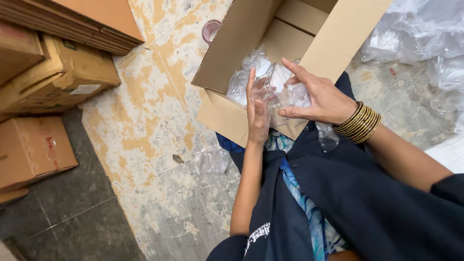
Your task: The person sits on the floor with an open cardboard box and wraps square plastic containers in clear plastic bags one at a time, placing each wrapped container into the box. They take new containers from a pile beside them and continue filling the box with wrapped items.
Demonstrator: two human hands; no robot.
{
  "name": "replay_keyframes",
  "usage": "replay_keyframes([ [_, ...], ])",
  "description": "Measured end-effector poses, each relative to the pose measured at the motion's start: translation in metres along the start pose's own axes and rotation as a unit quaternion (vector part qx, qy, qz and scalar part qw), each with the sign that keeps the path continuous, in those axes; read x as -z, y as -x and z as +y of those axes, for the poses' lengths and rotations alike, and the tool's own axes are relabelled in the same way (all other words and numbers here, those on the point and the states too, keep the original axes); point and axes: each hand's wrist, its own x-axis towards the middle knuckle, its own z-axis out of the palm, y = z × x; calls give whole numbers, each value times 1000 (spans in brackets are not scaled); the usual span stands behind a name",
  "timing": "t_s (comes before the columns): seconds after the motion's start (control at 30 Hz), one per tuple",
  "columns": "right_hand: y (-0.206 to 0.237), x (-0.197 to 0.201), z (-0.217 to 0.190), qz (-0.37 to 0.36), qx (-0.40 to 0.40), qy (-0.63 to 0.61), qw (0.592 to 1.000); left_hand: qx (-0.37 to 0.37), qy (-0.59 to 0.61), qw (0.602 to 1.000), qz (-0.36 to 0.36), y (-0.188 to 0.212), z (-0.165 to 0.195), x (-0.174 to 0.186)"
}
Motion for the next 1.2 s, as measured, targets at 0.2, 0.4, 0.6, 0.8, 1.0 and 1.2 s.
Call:
replay_keyframes([
  [0.2, 4, 0, 0, -9, 38, 24, 999, 2, 70, 998, 3, 2, 1, -4],
  [0.4, 6, 1, 0, -18, -5, 2, 1000, -22, -4, 1000, 4, 1, 1, -7],
  [0.6, 5, -3, 3, -22, 15, -5, 1000, -7, 49, 999, 0, 1, -2, -5],
  [0.8, 3, -4, 6, -29, 23, 27, 999, -5, 91, 996, 15, 2, -18, -8],
  [1.0, 15, 6, 8, 20, 15, 109, 994, 80, 177, 980, 34, 7, -49, -18],
  [1.2, 30, 1, 17, 63, -68, 182, 979, 78, 128, 989, -10, 1, -71, -23],
])
